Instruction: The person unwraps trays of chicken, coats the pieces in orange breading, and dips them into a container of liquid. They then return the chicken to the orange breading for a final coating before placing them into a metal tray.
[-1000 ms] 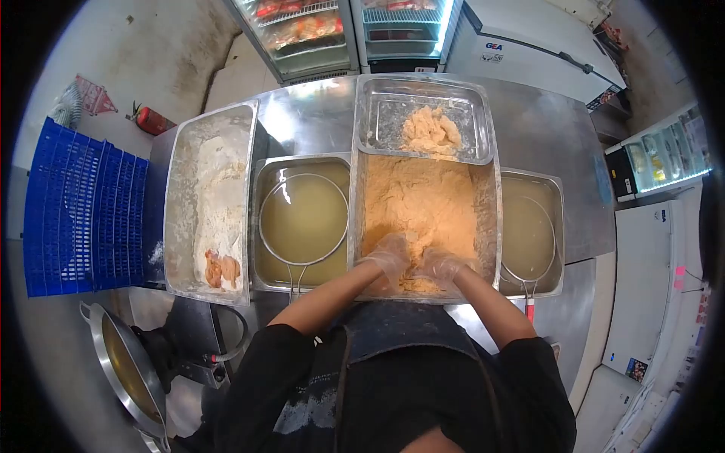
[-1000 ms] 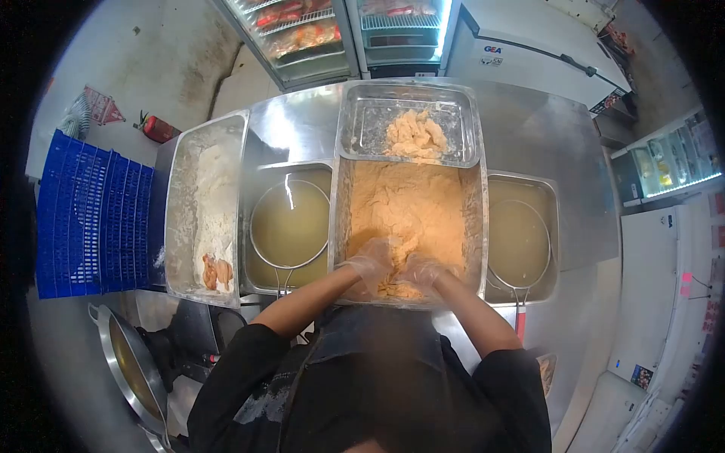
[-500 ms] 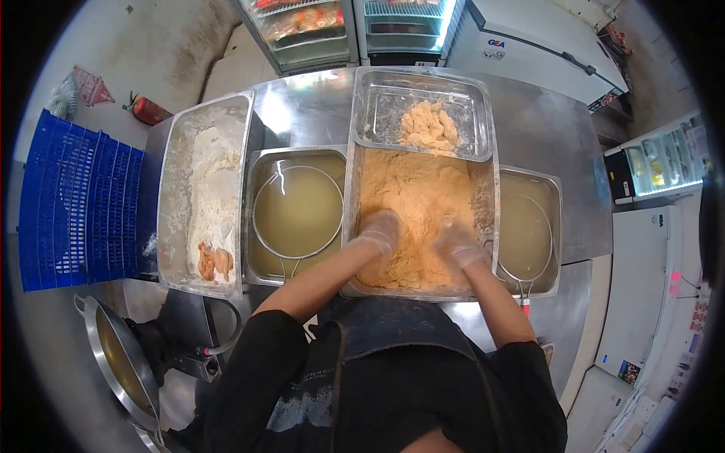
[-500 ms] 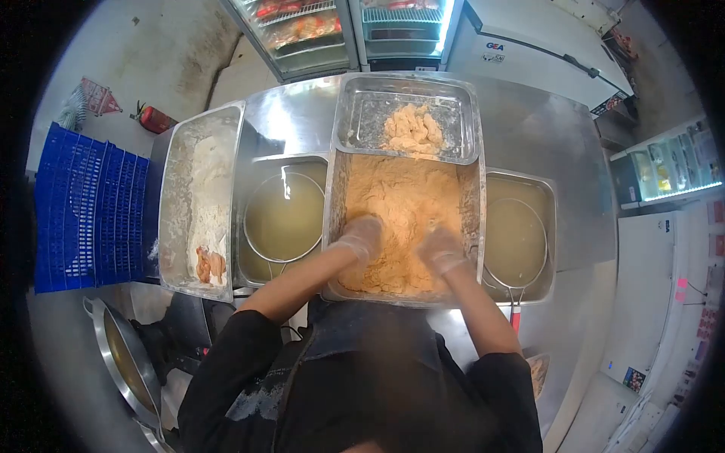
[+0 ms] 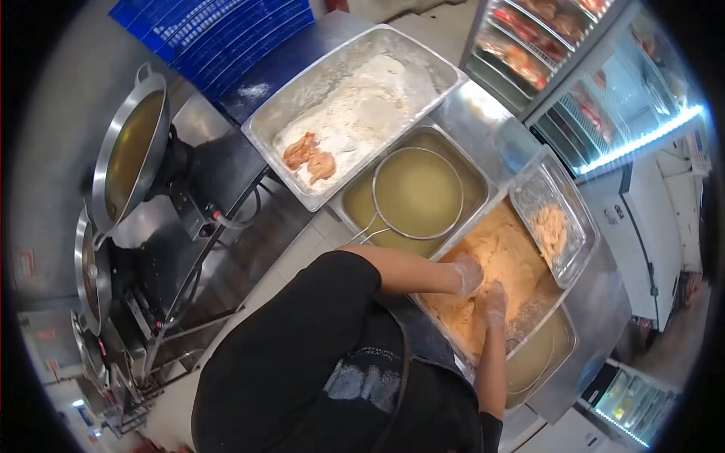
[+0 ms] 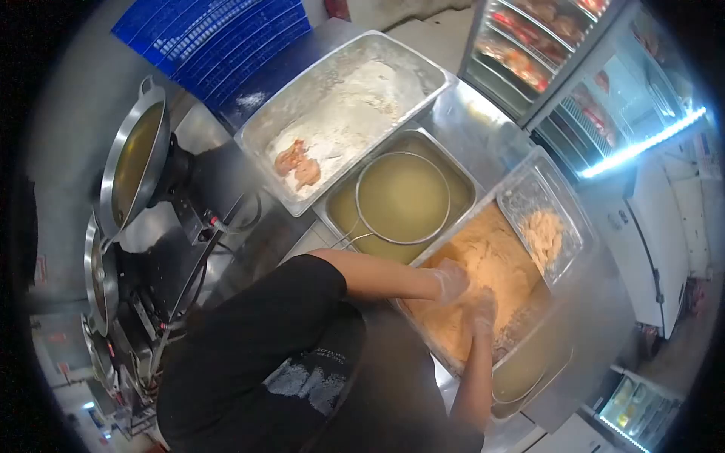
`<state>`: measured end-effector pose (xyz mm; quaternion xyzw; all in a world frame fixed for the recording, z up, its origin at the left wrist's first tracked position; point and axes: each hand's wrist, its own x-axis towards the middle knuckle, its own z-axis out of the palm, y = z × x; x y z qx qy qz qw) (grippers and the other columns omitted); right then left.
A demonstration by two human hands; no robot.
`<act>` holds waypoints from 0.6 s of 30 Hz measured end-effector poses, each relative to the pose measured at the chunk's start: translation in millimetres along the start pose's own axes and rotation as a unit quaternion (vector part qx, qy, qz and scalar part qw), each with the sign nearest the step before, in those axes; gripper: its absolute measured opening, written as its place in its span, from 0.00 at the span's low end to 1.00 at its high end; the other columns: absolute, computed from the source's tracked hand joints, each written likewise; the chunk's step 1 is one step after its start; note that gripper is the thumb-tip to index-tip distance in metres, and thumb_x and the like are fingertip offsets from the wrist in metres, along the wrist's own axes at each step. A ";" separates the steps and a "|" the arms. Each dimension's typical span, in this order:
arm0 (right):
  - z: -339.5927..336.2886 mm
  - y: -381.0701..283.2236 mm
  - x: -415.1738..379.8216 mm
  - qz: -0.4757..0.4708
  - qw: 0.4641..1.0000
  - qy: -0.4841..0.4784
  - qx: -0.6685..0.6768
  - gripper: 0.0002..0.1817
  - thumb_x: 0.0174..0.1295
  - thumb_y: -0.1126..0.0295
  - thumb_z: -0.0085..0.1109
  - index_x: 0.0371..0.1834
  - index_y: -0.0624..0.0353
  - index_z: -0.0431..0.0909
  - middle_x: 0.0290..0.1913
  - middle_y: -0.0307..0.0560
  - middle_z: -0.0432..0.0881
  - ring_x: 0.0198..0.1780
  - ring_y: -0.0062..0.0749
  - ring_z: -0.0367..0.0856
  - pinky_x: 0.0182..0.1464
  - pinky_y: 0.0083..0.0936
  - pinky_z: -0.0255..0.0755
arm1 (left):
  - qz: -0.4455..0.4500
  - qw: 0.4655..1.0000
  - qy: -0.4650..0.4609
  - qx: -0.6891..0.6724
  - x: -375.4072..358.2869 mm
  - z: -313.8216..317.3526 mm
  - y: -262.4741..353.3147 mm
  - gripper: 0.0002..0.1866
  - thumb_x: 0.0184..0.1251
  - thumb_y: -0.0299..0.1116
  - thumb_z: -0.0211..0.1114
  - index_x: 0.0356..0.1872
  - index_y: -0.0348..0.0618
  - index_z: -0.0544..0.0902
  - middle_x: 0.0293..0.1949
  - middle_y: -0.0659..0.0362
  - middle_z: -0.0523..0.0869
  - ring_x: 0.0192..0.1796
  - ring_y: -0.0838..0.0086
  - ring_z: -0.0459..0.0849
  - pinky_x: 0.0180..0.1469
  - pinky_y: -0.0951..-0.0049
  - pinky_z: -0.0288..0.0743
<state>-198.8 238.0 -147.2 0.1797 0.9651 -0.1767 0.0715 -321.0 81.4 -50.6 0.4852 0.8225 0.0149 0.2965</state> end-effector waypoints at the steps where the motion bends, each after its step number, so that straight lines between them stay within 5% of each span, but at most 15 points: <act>1: 3.6 5.5 -7.3 -0.008 1.000 -0.002 -0.005 0.25 0.52 0.57 0.66 0.47 0.67 0.78 0.47 0.62 0.82 0.52 0.57 0.79 0.55 0.40 0.72 | -0.005 1.000 0.005 -0.006 -6.8 -10.6 -0.7 0.14 0.58 0.37 0.66 0.46 0.49 0.88 0.46 0.60 0.88 0.50 0.64 0.86 0.41 0.55 0.80; 4: -21.9 -4.8 -15.8 -0.041 0.995 -0.069 -0.067 0.27 0.53 0.58 0.65 0.50 0.68 0.76 0.48 0.64 0.81 0.52 0.58 0.78 0.54 0.41 0.72 | 0.006 0.997 -0.045 0.054 -16.8 -31.8 -7.1 0.14 0.57 0.36 0.68 0.46 0.51 0.88 0.50 0.58 0.87 0.53 0.64 0.85 0.43 0.56 0.80; 6: -92.4 -67.2 -39.9 -0.061 0.983 -0.088 0.152 0.26 0.53 0.60 0.63 0.52 0.67 0.75 0.47 0.65 0.80 0.50 0.58 0.79 0.51 0.44 0.73 | 0.048 0.989 -0.014 0.139 -15.7 -25.6 -15.3 0.16 0.52 0.41 0.69 0.41 0.47 0.89 0.42 0.51 0.88 0.47 0.59 0.87 0.45 0.56 0.79; 8: -93.7 -76.5 -35.9 -0.037 0.993 -0.108 0.037 0.27 0.54 0.59 0.63 0.54 0.65 0.74 0.49 0.64 0.80 0.50 0.58 0.80 0.50 0.44 0.74 | 0.060 0.987 -0.025 0.147 -14.4 -17.7 -15.8 0.16 0.52 0.41 0.69 0.41 0.47 0.89 0.42 0.51 0.88 0.47 0.59 0.87 0.45 0.56 0.79; 10: -71.7 -74.4 -38.6 -0.008 0.989 -0.122 -0.077 0.28 0.54 0.59 0.62 0.56 0.64 0.74 0.50 0.64 0.80 0.50 0.57 0.80 0.48 0.44 0.75 | 0.064 0.988 -0.038 0.138 -13.6 -6.8 -11.1 0.15 0.53 0.41 0.69 0.41 0.47 0.89 0.43 0.51 0.88 0.48 0.59 0.87 0.45 0.56 0.79; 12: -15.8 -52.1 -44.4 -0.017 0.970 -0.200 -0.135 0.27 0.67 0.51 0.49 0.60 0.60 0.74 0.59 0.64 0.75 0.63 0.48 0.72 0.65 0.41 0.63 | 0.064 0.990 -0.046 0.115 -12.2 11.2 4.3 0.15 0.53 0.41 0.69 0.41 0.47 0.89 0.43 0.51 0.88 0.48 0.59 0.87 0.45 0.56 0.79; 18: 17.8 -47.5 -58.0 0.010 0.954 -0.259 -0.152 0.23 0.60 0.54 0.56 0.52 0.60 0.78 0.53 0.63 0.78 0.56 0.51 0.76 0.57 0.42 0.69 | 0.069 0.993 -0.045 0.080 -16.0 31.9 27.8 0.15 0.53 0.40 0.68 0.41 0.47 0.89 0.44 0.51 0.88 0.48 0.59 0.87 0.45 0.56 0.79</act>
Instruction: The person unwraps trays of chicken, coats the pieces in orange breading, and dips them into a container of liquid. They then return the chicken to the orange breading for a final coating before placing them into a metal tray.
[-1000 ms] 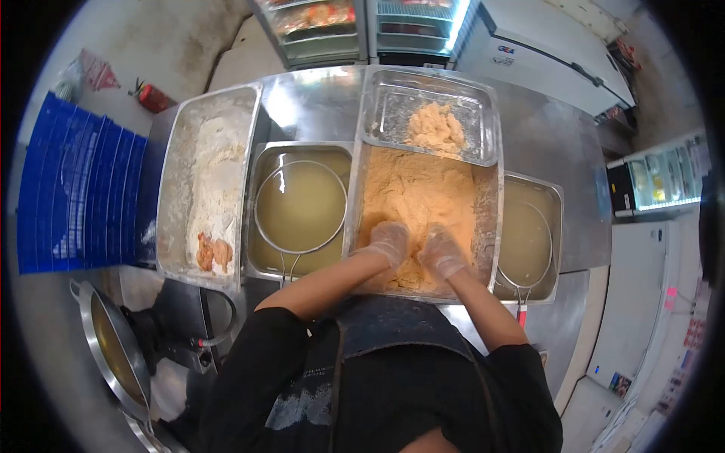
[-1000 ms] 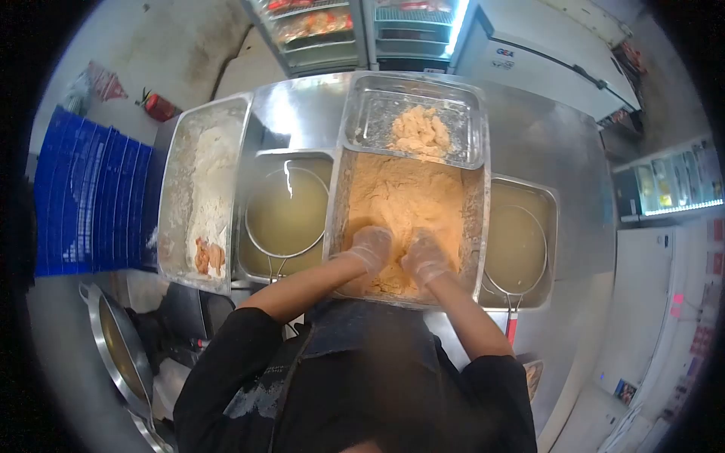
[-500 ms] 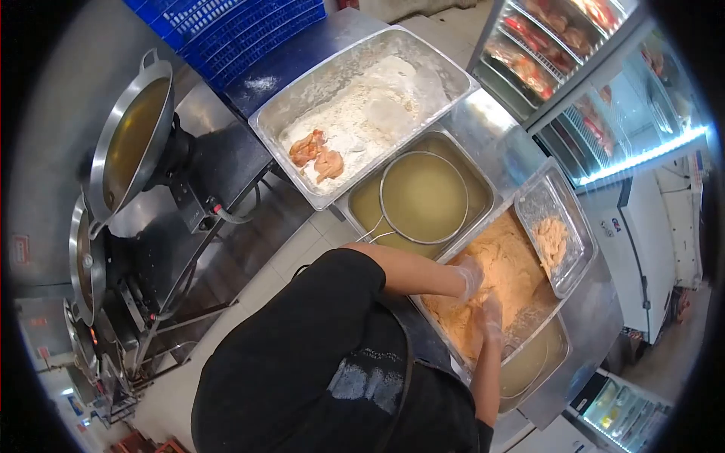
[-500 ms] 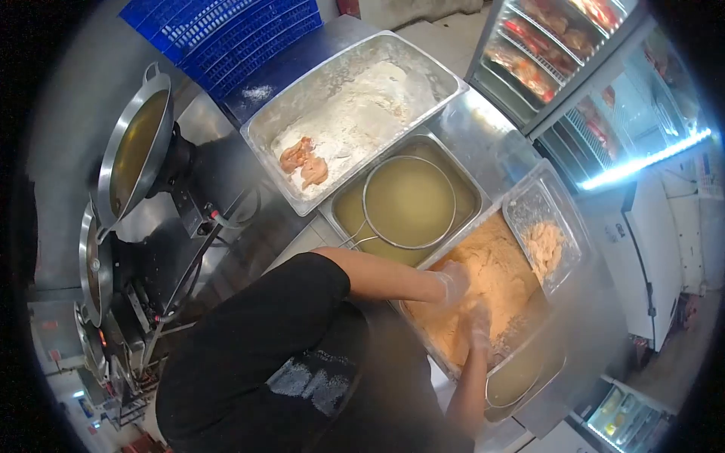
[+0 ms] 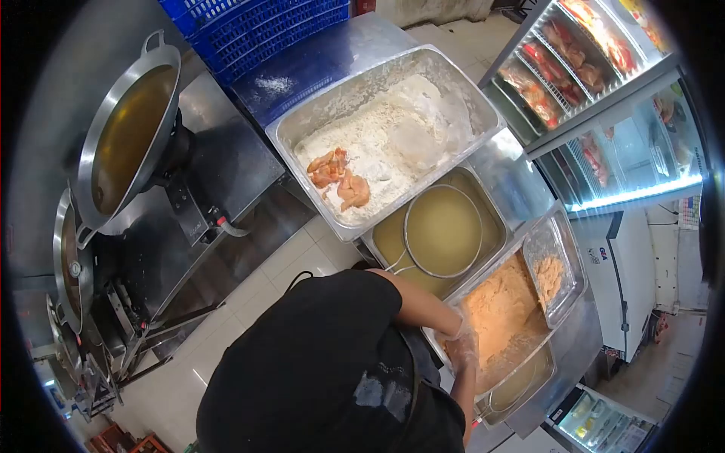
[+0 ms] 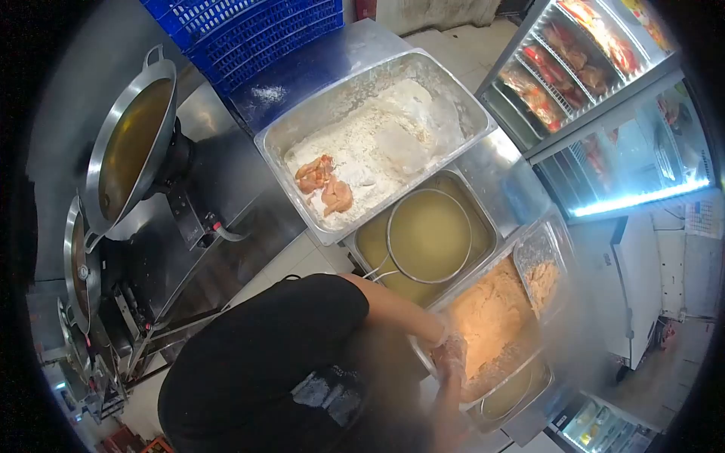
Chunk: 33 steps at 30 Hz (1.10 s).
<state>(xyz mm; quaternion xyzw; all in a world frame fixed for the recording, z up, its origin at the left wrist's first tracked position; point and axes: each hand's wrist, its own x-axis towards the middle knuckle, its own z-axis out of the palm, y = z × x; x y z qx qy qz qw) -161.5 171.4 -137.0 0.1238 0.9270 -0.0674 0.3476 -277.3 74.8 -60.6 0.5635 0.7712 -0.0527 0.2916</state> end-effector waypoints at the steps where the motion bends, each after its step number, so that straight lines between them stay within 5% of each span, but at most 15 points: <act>1: -0.3 0.8 1.3 0.003 1.000 -0.003 -0.003 0.23 0.59 0.55 0.57 0.50 0.60 0.79 0.52 0.63 0.79 0.55 0.52 0.77 0.56 0.42 0.70 | 0.003 1.000 0.004 -0.001 -1.4 -1.1 -2.1 0.15 0.53 0.40 0.68 0.41 0.47 0.89 0.44 0.51 0.88 0.48 0.59 0.87 0.45 0.56 0.79; 8: -24.3 27.0 21.6 -0.006 0.999 0.016 -0.040 0.19 0.52 0.58 0.63 0.42 0.60 0.83 0.46 0.62 0.83 0.48 0.56 0.81 0.48 0.43 0.76 | -0.008 0.999 0.019 -0.041 2.9 -10.0 -11.7 0.15 0.54 0.40 0.68 0.42 0.48 0.89 0.45 0.51 0.88 0.48 0.59 0.86 0.45 0.56 0.79; 11: -61.0 19.4 -3.2 -0.110 0.968 0.171 0.145 0.14 0.55 0.60 0.60 0.35 0.60 0.84 0.41 0.61 0.84 0.45 0.55 0.82 0.46 0.43 0.76 | -0.014 0.998 0.025 -0.050 8.6 -13.4 -13.2 0.15 0.54 0.39 0.68 0.42 0.48 0.89 0.45 0.51 0.87 0.49 0.59 0.86 0.46 0.55 0.79; 19: -94.3 -26.3 5.2 -0.078 0.987 0.126 0.067 0.14 0.55 0.60 0.60 0.35 0.59 0.84 0.41 0.61 0.84 0.45 0.55 0.82 0.46 0.43 0.76 | -0.033 0.995 0.041 -0.086 19.6 -20.2 -15.4 0.14 0.55 0.39 0.67 0.42 0.48 0.89 0.46 0.51 0.87 0.49 0.59 0.86 0.46 0.55 0.79; 33: -99.1 -108.5 107.0 -0.264 0.963 0.060 -0.008 0.14 0.55 0.61 0.59 0.35 0.59 0.84 0.40 0.61 0.84 0.44 0.55 0.82 0.45 0.44 0.76 | -0.165 0.967 0.079 -0.178 24.7 -13.1 -73.6 0.14 0.56 0.38 0.66 0.42 0.48 0.89 0.47 0.52 0.87 0.50 0.59 0.86 0.46 0.55 0.79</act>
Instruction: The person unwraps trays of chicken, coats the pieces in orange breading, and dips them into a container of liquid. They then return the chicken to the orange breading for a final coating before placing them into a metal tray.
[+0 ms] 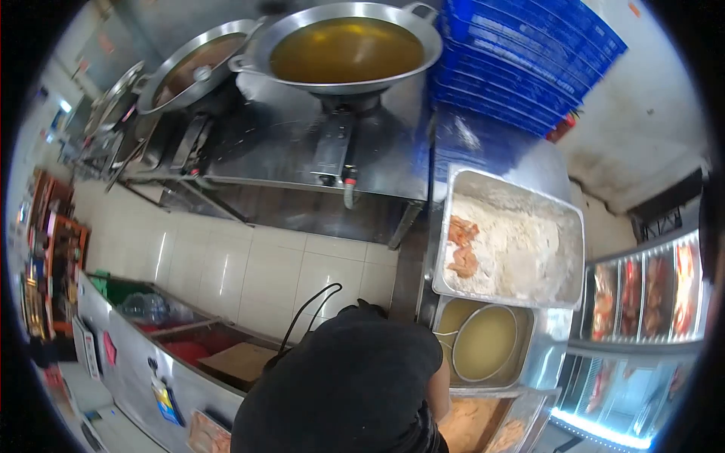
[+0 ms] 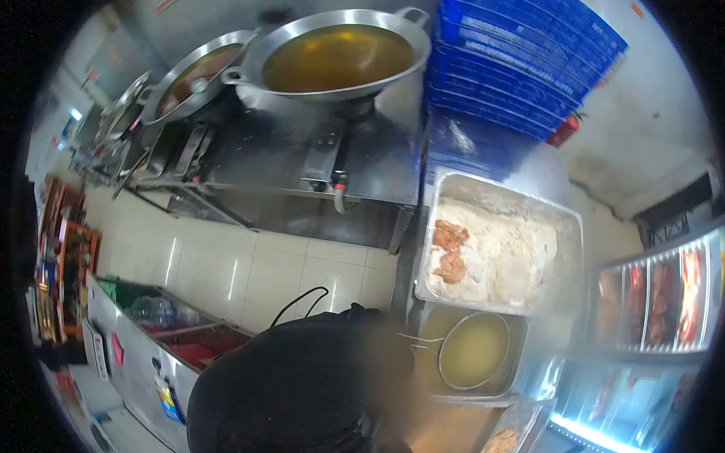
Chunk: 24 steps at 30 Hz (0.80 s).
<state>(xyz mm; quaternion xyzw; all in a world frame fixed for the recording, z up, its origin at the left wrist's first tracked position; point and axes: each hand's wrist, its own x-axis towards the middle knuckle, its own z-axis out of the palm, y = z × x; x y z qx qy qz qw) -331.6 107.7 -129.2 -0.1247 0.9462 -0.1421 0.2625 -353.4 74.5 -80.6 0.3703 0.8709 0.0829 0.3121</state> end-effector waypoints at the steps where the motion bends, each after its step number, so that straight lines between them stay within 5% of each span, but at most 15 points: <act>1: -0.9 -1.7 4.2 -0.012 1.000 -0.002 -0.002 0.14 0.56 0.61 0.59 0.35 0.59 0.84 0.40 0.61 0.84 0.44 0.55 0.82 0.45 0.44 0.76 | -0.011 1.000 0.004 -0.006 0.6 -1.0 -4.0 0.14 0.56 0.38 0.66 0.43 0.48 0.89 0.48 0.52 0.87 0.50 0.59 0.86 0.46 0.55 0.80; 24: -5.0 -24.3 25.2 -0.064 0.997 -0.027 -0.027 0.13 0.56 0.61 0.58 0.36 0.59 0.84 0.39 0.60 0.84 0.43 0.55 0.83 0.44 0.44 0.76 | -0.058 0.998 0.015 -0.010 -2.0 10.9 -20.3 0.13 0.58 0.37 0.65 0.43 0.48 0.89 0.50 0.52 0.86 0.51 0.59 0.86 0.47 0.55 0.80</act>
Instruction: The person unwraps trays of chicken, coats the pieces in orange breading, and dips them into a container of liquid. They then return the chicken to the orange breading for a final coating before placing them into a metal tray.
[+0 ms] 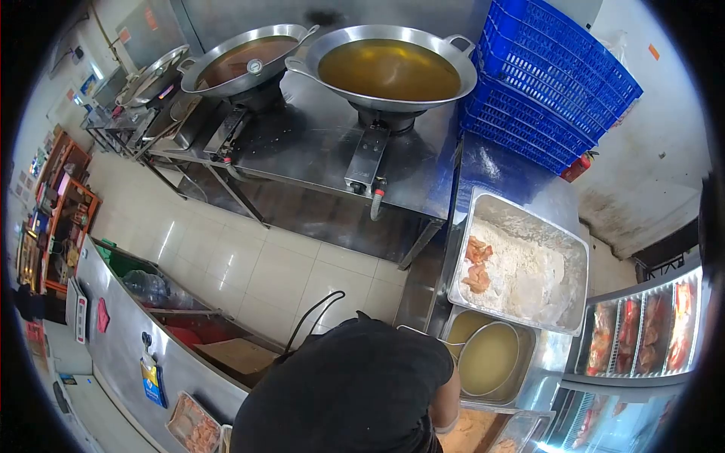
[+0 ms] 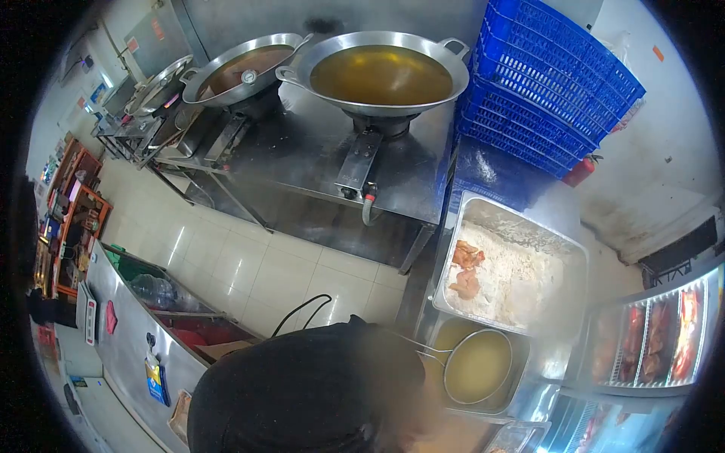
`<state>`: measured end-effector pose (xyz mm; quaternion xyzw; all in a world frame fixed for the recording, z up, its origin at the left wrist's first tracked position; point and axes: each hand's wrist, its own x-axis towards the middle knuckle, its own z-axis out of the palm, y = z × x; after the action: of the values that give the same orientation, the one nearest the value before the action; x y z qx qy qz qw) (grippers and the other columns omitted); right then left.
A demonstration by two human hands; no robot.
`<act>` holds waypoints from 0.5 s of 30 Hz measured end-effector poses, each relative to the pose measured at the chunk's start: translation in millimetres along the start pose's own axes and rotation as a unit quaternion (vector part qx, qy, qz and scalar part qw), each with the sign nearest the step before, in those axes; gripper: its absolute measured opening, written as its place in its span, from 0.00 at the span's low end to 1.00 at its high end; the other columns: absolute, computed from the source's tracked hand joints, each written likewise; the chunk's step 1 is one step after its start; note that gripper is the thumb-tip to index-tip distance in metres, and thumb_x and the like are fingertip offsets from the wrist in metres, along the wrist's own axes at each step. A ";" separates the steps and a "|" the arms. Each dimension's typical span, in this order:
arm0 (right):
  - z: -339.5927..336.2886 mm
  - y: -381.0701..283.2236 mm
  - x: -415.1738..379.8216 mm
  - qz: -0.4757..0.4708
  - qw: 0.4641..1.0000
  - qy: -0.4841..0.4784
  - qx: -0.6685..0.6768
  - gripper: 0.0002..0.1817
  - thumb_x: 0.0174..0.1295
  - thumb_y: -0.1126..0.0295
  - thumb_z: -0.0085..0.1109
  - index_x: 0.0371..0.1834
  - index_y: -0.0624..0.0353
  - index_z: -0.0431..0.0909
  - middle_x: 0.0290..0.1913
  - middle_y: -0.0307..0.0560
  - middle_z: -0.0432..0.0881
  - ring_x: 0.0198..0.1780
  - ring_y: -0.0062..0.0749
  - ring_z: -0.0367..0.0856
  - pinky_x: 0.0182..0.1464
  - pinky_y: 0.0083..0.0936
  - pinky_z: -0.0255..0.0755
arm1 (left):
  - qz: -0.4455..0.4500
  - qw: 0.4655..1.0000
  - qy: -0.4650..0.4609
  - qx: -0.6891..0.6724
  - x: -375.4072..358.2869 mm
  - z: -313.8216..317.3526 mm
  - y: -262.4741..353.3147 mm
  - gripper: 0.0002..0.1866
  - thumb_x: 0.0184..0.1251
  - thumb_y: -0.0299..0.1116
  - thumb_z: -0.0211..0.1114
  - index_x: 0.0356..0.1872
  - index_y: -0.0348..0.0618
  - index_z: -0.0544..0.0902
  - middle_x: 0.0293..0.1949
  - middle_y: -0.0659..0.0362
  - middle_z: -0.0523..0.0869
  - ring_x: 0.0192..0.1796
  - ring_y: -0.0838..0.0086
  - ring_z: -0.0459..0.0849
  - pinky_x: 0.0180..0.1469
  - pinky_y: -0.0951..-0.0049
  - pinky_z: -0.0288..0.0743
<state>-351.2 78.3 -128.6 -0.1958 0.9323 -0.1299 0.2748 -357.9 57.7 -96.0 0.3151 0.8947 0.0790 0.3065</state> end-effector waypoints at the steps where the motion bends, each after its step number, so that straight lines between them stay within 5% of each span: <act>1: 0.5 0.4 -1.0 0.001 1.000 0.001 0.000 0.13 0.56 0.61 0.58 0.36 0.59 0.84 0.39 0.60 0.84 0.43 0.55 0.83 0.44 0.44 0.76 | 0.002 1.000 0.002 0.001 1.8 -0.7 0.2 0.13 0.58 0.36 0.65 0.43 0.48 0.89 0.50 0.53 0.86 0.51 0.59 0.86 0.47 0.55 0.80; 7: 4.2 8.4 -23.7 0.023 0.999 0.009 0.020 0.13 0.57 0.62 0.57 0.36 0.59 0.84 0.39 0.60 0.84 0.43 0.55 0.83 0.44 0.44 0.76 | 0.033 0.999 -0.022 0.028 -2.4 15.1 6.0 0.13 0.59 0.36 0.64 0.44 0.48 0.89 0.51 0.53 0.86 0.52 0.59 0.86 0.47 0.55 0.80; 15: 50.4 3.4 -153.4 0.186 0.979 0.027 0.078 0.13 0.57 0.62 0.57 0.36 0.59 0.84 0.39 0.60 0.84 0.43 0.55 0.83 0.44 0.44 0.76 | 0.230 0.927 -0.154 0.254 -22.6 53.1 11.6 0.13 0.60 0.36 0.64 0.44 0.49 0.89 0.52 0.53 0.86 0.52 0.59 0.85 0.47 0.55 0.80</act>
<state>-205.3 141.5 -100.1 0.0069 0.9464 -0.1543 0.2838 -306.3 50.3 -123.3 0.5878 0.7294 -0.1321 0.3241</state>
